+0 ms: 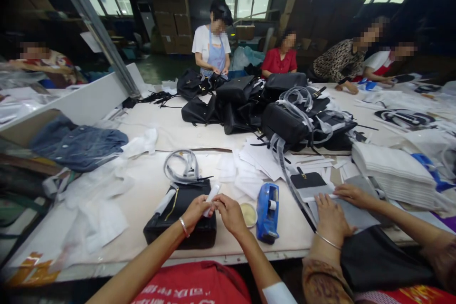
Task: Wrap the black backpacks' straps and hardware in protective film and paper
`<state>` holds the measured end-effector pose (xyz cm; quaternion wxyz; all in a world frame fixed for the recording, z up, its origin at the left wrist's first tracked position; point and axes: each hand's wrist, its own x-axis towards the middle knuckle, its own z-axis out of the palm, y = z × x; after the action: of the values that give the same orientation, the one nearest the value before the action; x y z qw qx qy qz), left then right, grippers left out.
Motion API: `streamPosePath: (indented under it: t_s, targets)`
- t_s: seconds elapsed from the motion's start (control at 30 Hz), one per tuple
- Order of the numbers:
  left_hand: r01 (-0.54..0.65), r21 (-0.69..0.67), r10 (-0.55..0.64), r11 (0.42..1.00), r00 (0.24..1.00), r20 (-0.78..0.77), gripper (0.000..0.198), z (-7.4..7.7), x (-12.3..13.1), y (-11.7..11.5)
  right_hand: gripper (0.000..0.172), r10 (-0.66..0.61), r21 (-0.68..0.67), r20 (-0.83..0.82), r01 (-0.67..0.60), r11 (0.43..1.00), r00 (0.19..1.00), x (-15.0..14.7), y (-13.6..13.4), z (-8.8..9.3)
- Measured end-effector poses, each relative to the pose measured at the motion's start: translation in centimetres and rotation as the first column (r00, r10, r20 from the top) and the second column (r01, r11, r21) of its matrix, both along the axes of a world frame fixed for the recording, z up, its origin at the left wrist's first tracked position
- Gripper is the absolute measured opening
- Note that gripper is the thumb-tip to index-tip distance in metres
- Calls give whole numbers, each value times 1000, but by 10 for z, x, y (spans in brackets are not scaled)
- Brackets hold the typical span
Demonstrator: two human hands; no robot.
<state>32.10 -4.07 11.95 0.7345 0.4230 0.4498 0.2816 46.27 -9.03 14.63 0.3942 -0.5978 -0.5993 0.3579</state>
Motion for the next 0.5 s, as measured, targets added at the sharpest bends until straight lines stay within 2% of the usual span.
streamPosePath:
  t_s: [0.1,0.23,0.3,0.4,0.5]
  targets:
    - [-19,-9,19,1000,1000,4,26,6,-2,-1,20,73,16,123,-76,997,990,0,13,-8]
    - [-16,9,16,1000,999,28,22,10,-8,-3,18,156,-8,216,-159,987,964,4,20,-15]
    - [16,8,-17,1000,999,51,21,12,-11,-4,21,164,-29,206,-162,986,965,7,24,-15]
    - [52,-7,-51,999,997,59,23,15,-11,-2,39,123,-76,142,-113,991,982,10,29,-16]
    - [38,-13,-38,999,999,33,29,15,-6,0,39,68,-96,6,-67,993,998,11,30,-23]
